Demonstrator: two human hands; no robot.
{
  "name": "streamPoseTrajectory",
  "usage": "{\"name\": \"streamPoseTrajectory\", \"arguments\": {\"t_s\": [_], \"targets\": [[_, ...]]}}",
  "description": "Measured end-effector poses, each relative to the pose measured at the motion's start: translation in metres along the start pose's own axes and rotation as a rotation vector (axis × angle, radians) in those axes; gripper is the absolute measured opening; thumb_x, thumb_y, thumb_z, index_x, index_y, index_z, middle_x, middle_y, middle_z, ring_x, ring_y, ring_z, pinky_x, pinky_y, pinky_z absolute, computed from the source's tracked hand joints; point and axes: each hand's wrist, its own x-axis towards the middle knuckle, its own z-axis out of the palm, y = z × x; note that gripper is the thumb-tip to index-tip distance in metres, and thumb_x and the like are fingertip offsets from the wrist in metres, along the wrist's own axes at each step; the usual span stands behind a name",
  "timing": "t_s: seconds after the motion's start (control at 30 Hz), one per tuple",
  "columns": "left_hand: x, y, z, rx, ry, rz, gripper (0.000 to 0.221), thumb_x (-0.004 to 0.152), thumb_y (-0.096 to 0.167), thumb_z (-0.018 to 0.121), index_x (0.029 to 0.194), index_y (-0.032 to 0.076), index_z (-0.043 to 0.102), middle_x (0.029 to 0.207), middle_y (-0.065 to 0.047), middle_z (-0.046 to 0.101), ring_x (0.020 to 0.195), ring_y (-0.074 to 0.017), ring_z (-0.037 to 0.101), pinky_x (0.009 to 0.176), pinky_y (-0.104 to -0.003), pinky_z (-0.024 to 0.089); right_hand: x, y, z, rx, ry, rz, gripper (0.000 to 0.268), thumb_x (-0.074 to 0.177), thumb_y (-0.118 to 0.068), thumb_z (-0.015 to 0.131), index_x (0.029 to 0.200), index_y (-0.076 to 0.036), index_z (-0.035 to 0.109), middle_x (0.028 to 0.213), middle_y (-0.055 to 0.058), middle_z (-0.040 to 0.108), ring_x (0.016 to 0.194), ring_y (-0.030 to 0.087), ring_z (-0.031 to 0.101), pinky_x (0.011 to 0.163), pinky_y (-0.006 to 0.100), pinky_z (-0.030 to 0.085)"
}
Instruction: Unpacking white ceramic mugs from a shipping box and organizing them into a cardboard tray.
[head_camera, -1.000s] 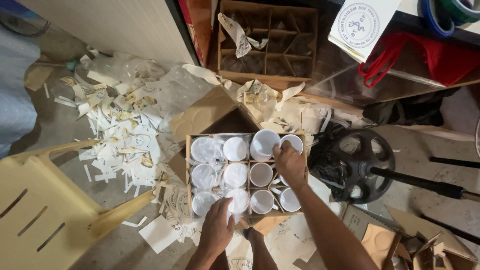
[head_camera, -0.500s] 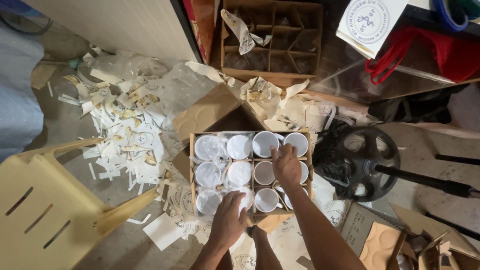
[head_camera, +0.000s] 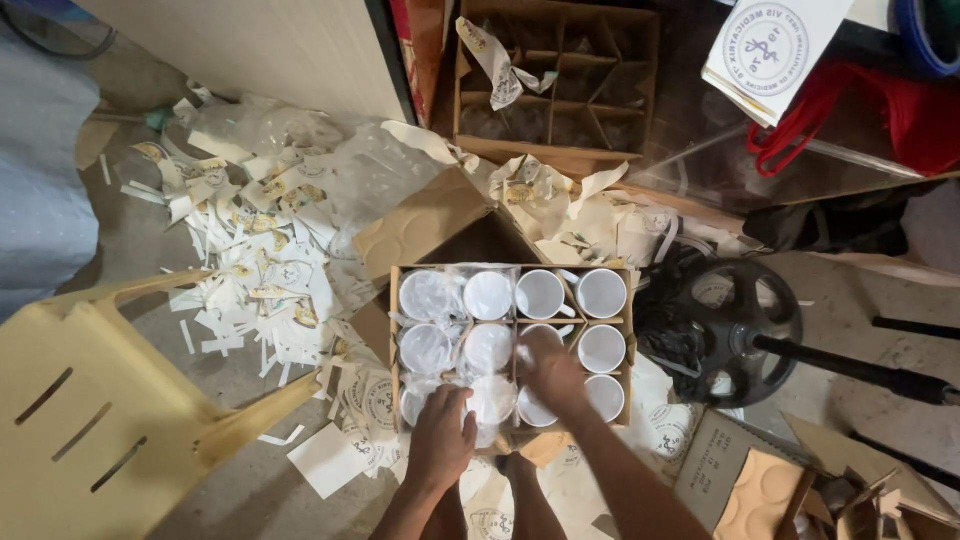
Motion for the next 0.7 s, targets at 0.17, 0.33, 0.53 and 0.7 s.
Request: {"name": "streamPoseTrajectory", "arguments": {"t_s": [0.17, 0.33, 0.53, 0.7], "targets": [[-0.003, -0.001, -0.006, 0.019, -0.043, -0.062, 0.033, 0.093, 0.015, 0.065, 0.124, 0.005, 0.061, 0.122, -0.013, 0.062, 0.115, -0.0302, 0.062, 0.098, -0.043, 0.051, -0.008, -0.06, -0.025, 0.48, 0.288, -0.028, 0.038, 0.078, -0.006, 0.074, 0.115, -0.001, 0.066, 0.115, 0.018, 0.066, 0.102, 0.038, 0.066, 0.089, 0.047, 0.056], [0.001, -0.023, -0.001, -0.017, -0.064, -0.142, 0.033, 0.094, 0.017, 0.063, 0.126, 0.006, 0.06, 0.125, -0.011, 0.062, 0.114, -0.0276, 0.064, 0.099, -0.043, 0.051, -0.025, -0.059, 0.005, 0.436, 0.051, 0.025, 0.039, 0.085, -0.012, 0.073, 0.123, -0.009, 0.064, 0.124, 0.013, 0.064, 0.114, 0.031, 0.064, 0.1, 0.044, 0.055], [-0.005, -0.022, -0.013, 0.009, 0.012, -0.122, 0.033, 0.091, 0.016, 0.067, 0.122, 0.006, 0.062, 0.121, -0.012, 0.063, 0.115, -0.0315, 0.061, 0.098, -0.044, 0.05, -0.039, -0.078, 0.004, -0.149, -0.134, -0.258, 0.073, 0.084, -0.02, 0.07, 0.15, -0.015, 0.041, 0.15, 0.021, 0.043, 0.134, 0.04, 0.044, 0.106, 0.053, 0.043], [-0.009, -0.025, -0.016, -0.038, 0.015, -0.095, 0.033, 0.089, 0.014, 0.066, 0.121, 0.007, 0.063, 0.121, -0.011, 0.064, 0.116, -0.0311, 0.062, 0.098, -0.043, 0.05, -0.032, -0.082, 0.009, -0.29, -0.224, -0.34, 0.072, 0.092, -0.02, 0.069, 0.156, -0.013, 0.035, 0.153, 0.017, 0.039, 0.129, 0.033, 0.047, 0.109, 0.047, 0.042]]}}
